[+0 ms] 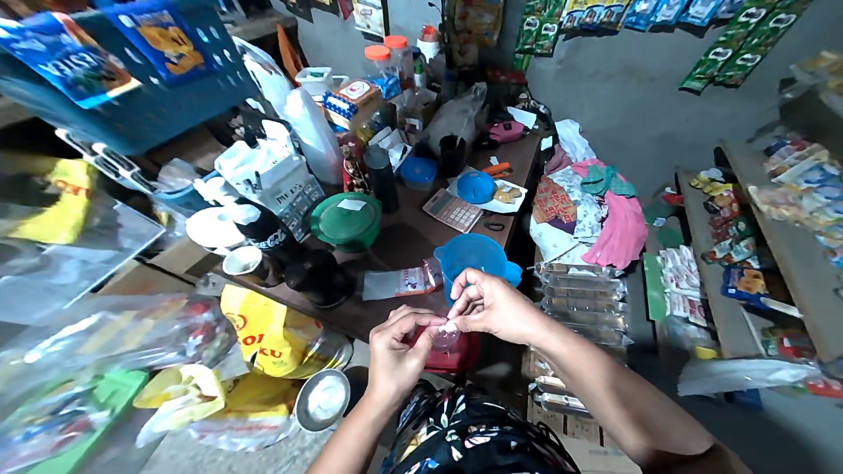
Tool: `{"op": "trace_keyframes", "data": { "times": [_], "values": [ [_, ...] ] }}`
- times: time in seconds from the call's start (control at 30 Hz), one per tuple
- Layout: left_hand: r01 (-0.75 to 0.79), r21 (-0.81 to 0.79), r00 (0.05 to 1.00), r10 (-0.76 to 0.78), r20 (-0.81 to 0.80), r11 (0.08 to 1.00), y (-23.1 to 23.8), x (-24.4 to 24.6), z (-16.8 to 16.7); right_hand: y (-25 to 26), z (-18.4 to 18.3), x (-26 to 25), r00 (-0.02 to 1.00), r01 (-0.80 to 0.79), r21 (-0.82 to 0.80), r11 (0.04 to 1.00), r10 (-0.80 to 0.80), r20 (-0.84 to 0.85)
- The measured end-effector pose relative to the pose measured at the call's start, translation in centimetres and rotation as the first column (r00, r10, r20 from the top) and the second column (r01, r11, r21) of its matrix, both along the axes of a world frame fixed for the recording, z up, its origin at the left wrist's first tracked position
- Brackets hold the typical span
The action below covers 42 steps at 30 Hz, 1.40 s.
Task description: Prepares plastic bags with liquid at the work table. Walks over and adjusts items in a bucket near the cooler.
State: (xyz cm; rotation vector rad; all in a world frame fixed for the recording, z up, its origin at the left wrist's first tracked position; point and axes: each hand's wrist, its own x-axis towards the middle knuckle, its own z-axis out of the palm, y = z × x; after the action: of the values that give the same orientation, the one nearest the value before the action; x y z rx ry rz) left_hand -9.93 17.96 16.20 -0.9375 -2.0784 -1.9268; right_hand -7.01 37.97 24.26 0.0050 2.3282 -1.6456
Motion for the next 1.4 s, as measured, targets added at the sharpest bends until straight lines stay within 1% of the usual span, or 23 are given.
{"op": "trace_keyframes", "data": {
  "times": [0.13,0.2,0.3,0.37,0.47,0.57,0.67,0.7,0.77,0.83,0.93,1.0,1.07,1.13,1.23,1.3,1.37,1.4],
  "values": [
    [0.059,0.096,0.994,-0.067,0.084,0.994,-0.1,-0.2,-0.3,-0.6,1.0,-0.2,0.996,-0.05,0.184,0.982,0.063,-0.064],
    [0.099,0.118,0.987,-0.113,0.118,0.988,-0.3,-0.6,-0.6,-1.0,0.7,-0.1,0.981,-0.073,0.236,0.969,0.113,-0.158],
    [0.163,0.164,0.97,-0.189,0.155,0.973,-0.9,-1.2,-1.0,-1.6,0.2,-0.3,0.92,-0.11,0.348,0.931,0.228,-0.318],
    [0.18,0.186,0.962,-0.213,0.17,0.966,-1.1,-1.6,-1.0,-1.9,0.0,-0.6,0.843,-0.118,0.437,0.892,0.323,-0.43],
    [0.174,0.172,0.958,-0.207,0.199,0.97,-1.3,-2.5,-0.6,-2.2,0.0,-1.8,0.65,-0.065,0.548,0.834,0.453,-0.611],
    [0.167,0.139,0.952,-0.196,0.234,0.976,-1.5,-3.3,-0.4,-2.4,0.5,-2.9,0.494,-0.055,0.625,0.779,0.565,-0.661],
    [0.168,0.106,0.939,-0.192,0.287,0.98,-1.7,-3.6,0.2,-3.1,1.0,-3.6,0.383,-0.039,0.656,0.754,0.617,-0.687],
    [0.168,0.095,0.936,-0.189,0.298,0.981,-1.7,-3.6,0.5,-3.3,1.2,-3.7,0.364,-0.033,0.662,0.749,0.626,-0.69],
    [0.163,0.086,0.936,-0.181,0.301,0.983,-1.9,-3.8,0.8,-3.6,1.3,-3.8,0.361,-0.026,0.662,0.749,0.625,-0.692],
    [0.154,0.101,0.948,-0.176,0.265,0.983,-1.9,-4.0,0.8,-3.5,1.1,-4.0,0.387,-0.03,0.613,0.79,0.575,-0.721],
    [0.152,0.191,0.949,-0.197,0.245,0.97,-1.5,-4.0,-0.2,-2.9,0.1,-3.8,0.46,-0.01,0.521,0.854,0.466,-0.755],
    [0.162,0.238,0.946,-0.22,0.24,0.958,-1.2,-4.0,-1.0,-2.2,-0.8,-3.5,0.535,-0.023,0.513,0.858,0.444,-0.719],
    [0.182,0.251,0.946,-0.239,0.22,0.951,-1.0,-3.9,-1.2,-1.6,-1.5,-2.9,0.614,-0.055,0.507,0.86,0.43,-0.663],
    [0.193,0.239,0.948,-0.244,0.203,0.952,-1.0,-4.1,-1.2,-1.4,-1.9,-2.2,0.637,-0.037,0.453,0.891,0.37,-0.676],
    [0.211,0.232,0.947,-0.257,0.194,0.95,-0.8,-4.3,-1.1,-1.2,-2.0,-1.7,0.604,0.025,0.407,0.913,0.311,-0.734],
    [0.216,0.228,0.946,-0.262,0.193,0.949,-0.5,-4.2,-1.0,-1.4,-2.0,-1.6,0.517,0.083,0.445,0.892,0.343,-0.784],
    [0.246,0.236,0.94,-0.29,0.18,0.94,-0.3,-4.3,-1.0,-1.5,-1.5,-1.4,0.408,0.153,0.514,0.844,0.42,-0.811],
    [0.269,0.238,0.935,-0.312,0.168,0.933,-0.3,-4.4,-1.1,-1.6,-1.3,-1.3,0.372,0.18,0.535,0.826,0.446,-0.814]
  ]
}}
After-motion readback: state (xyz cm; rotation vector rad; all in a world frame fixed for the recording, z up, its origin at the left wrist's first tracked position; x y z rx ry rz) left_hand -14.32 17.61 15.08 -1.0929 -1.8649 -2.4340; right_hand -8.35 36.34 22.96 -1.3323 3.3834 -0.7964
